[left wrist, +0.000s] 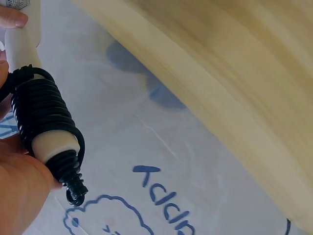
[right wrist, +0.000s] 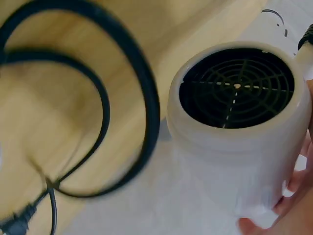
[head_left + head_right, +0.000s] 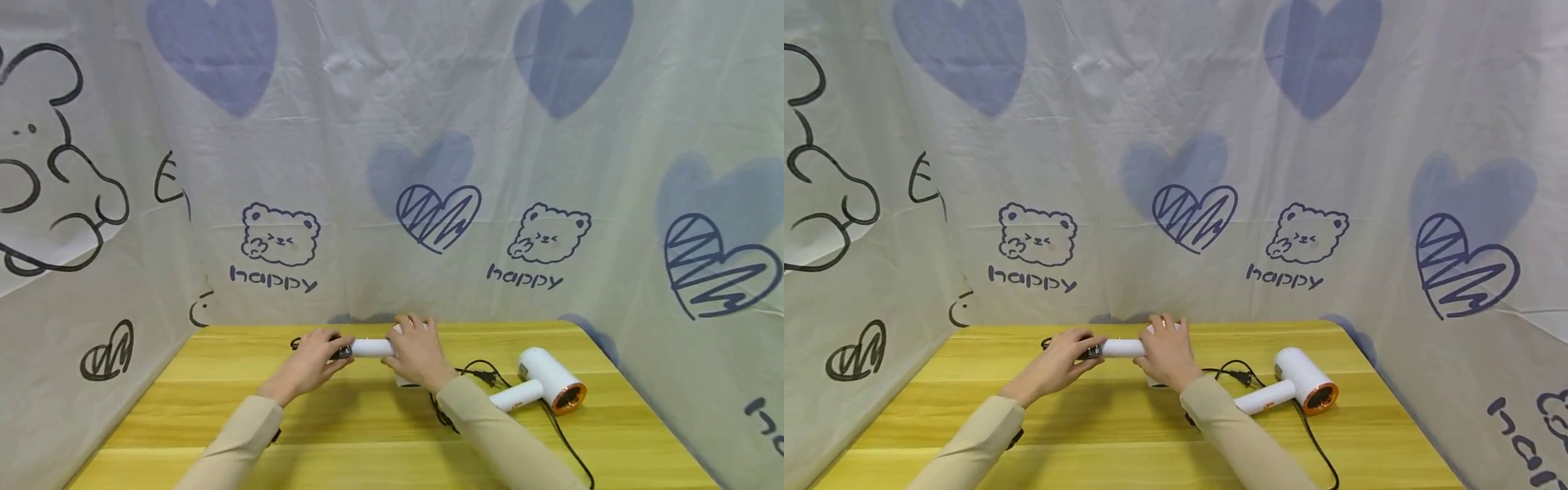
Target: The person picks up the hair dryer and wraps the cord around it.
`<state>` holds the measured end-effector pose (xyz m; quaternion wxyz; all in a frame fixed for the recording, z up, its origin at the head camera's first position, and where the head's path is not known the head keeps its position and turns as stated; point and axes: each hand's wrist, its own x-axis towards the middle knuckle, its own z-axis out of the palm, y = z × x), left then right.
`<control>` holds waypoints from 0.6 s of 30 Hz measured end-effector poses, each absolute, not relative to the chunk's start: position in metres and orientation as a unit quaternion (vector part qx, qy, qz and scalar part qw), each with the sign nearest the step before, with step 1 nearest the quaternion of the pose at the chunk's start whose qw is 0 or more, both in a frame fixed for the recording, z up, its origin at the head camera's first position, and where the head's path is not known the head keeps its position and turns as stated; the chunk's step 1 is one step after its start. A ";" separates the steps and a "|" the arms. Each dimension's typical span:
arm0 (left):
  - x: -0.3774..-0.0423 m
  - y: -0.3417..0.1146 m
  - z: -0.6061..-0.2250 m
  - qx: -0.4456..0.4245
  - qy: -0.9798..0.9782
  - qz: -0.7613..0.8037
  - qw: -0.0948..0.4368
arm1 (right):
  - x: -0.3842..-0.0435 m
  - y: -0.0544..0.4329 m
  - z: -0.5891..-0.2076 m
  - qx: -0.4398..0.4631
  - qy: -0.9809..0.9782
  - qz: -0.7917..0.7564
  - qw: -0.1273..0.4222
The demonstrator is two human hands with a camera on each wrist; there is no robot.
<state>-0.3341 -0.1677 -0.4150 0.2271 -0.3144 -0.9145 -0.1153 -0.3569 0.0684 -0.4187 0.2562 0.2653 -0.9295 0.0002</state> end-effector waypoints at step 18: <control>-0.323 -0.231 -0.440 -0.223 -0.941 -0.218 0.133 | -0.352 0.007 -0.431 0.237 -0.954 0.080 0.165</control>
